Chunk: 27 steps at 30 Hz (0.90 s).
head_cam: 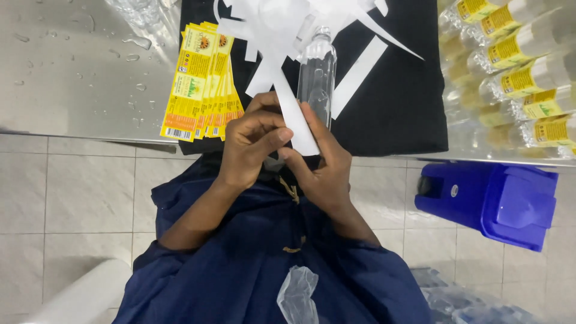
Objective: Manually applying adhesive labels to clear plastic water bottles at a production workstation.
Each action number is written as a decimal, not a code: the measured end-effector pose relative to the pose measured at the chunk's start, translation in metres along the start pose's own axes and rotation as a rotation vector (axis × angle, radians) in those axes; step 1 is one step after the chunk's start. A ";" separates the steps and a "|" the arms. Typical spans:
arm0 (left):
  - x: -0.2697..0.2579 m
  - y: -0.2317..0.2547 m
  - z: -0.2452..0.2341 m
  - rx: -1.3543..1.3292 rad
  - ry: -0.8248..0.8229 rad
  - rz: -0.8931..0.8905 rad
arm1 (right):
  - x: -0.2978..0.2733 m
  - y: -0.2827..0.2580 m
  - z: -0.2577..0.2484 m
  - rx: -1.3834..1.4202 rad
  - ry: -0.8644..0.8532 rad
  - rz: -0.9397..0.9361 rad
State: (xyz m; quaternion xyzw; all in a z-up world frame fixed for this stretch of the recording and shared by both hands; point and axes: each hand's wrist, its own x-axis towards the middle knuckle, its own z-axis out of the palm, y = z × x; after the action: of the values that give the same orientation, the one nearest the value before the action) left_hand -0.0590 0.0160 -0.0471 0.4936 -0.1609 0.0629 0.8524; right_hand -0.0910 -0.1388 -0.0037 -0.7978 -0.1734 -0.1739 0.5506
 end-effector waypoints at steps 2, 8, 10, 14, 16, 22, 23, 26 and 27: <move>-0.004 -0.001 0.002 -0.024 -0.014 -0.014 | -0.009 0.001 0.001 -0.042 -0.012 0.017; -0.006 0.010 0.007 0.147 0.014 0.063 | -0.016 0.015 0.000 0.141 0.021 0.087; -0.011 0.003 -0.002 0.258 0.050 0.095 | -0.013 0.017 0.000 0.297 0.059 0.110; -0.010 0.009 0.001 0.296 0.054 0.090 | -0.018 0.024 -0.005 0.323 0.057 0.138; -0.010 0.002 -0.006 0.297 0.067 0.122 | -0.016 0.023 -0.002 0.377 0.078 0.136; -0.007 0.011 -0.014 0.400 0.005 0.166 | -0.018 0.026 -0.005 0.417 0.057 0.172; -0.005 0.016 -0.013 0.400 0.007 0.164 | -0.020 0.027 -0.004 0.417 0.056 0.174; 0.001 0.026 -0.009 0.488 -0.030 0.197 | -0.023 0.032 -0.003 0.482 0.082 0.181; 0.001 0.027 -0.008 0.460 -0.026 0.168 | -0.024 0.033 -0.005 0.373 0.078 0.122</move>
State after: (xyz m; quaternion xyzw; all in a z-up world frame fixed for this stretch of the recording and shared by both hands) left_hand -0.0640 0.0362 -0.0283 0.6604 -0.1938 0.1619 0.7072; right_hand -0.0969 -0.1561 -0.0398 -0.6839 -0.1325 -0.1356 0.7045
